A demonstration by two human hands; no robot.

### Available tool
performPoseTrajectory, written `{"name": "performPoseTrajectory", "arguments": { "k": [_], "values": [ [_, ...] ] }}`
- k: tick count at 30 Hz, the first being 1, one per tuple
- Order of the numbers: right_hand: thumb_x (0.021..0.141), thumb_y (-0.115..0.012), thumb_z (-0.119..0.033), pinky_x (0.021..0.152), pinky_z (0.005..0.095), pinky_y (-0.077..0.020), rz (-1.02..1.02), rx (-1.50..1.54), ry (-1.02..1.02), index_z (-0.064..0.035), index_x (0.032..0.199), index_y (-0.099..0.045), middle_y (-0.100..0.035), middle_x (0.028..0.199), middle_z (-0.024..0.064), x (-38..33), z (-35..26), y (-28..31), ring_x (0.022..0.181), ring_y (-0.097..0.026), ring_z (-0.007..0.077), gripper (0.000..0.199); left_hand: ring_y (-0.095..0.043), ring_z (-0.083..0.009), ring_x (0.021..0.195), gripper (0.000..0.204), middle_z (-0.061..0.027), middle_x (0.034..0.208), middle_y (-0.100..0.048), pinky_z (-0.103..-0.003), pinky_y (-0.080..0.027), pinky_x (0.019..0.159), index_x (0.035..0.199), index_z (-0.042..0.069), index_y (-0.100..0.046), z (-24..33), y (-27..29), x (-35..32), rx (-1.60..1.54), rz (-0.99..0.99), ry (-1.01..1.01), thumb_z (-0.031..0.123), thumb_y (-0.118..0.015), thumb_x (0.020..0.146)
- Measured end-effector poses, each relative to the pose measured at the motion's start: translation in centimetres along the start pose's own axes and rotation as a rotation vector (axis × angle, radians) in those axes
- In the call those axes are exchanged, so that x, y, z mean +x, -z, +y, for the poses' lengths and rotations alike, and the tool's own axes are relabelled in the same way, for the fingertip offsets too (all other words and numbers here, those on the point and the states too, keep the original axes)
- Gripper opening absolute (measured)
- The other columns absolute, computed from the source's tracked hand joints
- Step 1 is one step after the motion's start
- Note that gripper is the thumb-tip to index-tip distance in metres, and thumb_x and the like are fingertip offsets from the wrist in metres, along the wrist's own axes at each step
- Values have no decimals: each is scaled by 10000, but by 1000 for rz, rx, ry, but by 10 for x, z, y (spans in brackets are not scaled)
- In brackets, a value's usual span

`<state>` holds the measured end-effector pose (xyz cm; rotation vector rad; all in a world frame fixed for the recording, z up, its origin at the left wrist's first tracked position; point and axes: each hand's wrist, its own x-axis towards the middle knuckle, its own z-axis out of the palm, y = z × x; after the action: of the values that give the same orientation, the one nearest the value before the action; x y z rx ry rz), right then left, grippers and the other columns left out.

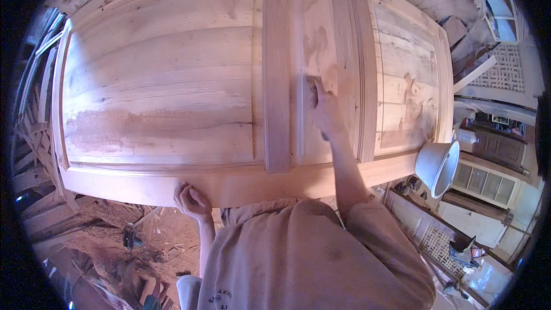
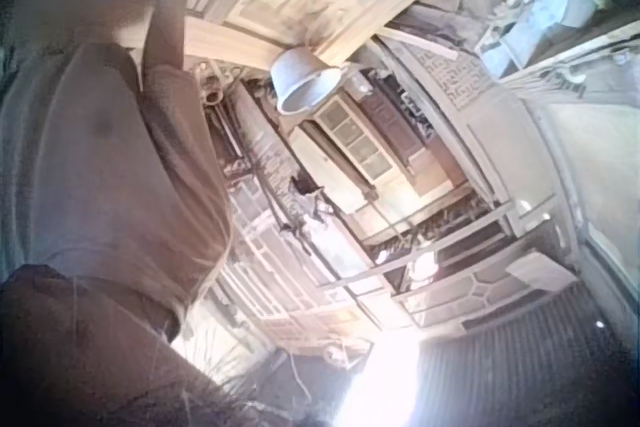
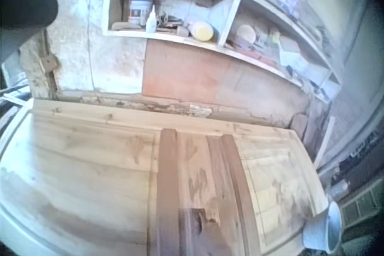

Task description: The person sands the surface and recessed panels of a wooden door using a small piece of sandpaper held by hand.

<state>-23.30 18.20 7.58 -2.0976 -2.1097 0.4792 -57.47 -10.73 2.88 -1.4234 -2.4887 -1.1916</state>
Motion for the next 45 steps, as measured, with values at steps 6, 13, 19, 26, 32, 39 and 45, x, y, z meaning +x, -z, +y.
{"name": "performPoseTrajectory", "arguments": {
  "k": [6,13,19,26,32,39,45],
  "values": [
    [973,-511,-216,731,518,-542,55,54,-100,-28,1372,-562,-670,898,296,57,-9,-6,801,-666,445,444,-607,-374,990,187,-187,1041,-649,-492,-476,908,910,-3,-628,5,3,3,13,3,-30,170,-574,953],
    [1008,-522,-264,599,417,-508,-75,168,-72,-32,1291,-590,-658,853,172,204,19,56,681,-620,255,373,-605,-374,992,190,-184,1036,-649,-489,-477,909,909,6,-636,3,-1,4,-25,-15,-17,180,-575,950],
    [1032,-528,-263,624,417,-523,-32,188,7,-48,1299,-578,-654,926,171,105,20,57,736,-659,238,346,-605,-365,984,189,-171,1020,-648,-492,-476,903,894,22,-638,8,0,5,-12,-16,6,187,-566,951],
    [1001,-527,-183,764,525,-533,-63,104,-169,-49,1353,-561,-668,1011,288,6,-23,9,861,-670,441,379,-593,-357,997,204,-167,1011,-639,-495,-473,892,892,26,-633,4,2,3,35,-40,4,214,-582,953],
    [979,-529,-181,729,533,-536,29,-84,37,-65,1330,-589,-673,1023,302,117,-1,-18,849,-676,437,375,-593,-359,987,213,-169,1011,-637,-496,-468,896,892,24,-629,1,2,0,4,-25,19,224,-589,955],
    [1004,-555,-317,564,372,-507,-156,333,-110,-93,1395,-522,-672,803,135,227,3,38,635,-618,217,451,-595,-359,978,242,-169,1010,-639,-495,-466,890,894,31,-628,4,1,2,20,-26,23,254,-571,967],
    [1003,-566,-330,579,395,-522,-97,329,-159,-119,1403,-513,-677,912,178,123,7,53,668,-648,249,455,-590,-355,976,191,-167,1005,-631,-482,-468,880,882,37,-618,2,0,3,32,-34,-3,210,-572,951]
  ]
}}
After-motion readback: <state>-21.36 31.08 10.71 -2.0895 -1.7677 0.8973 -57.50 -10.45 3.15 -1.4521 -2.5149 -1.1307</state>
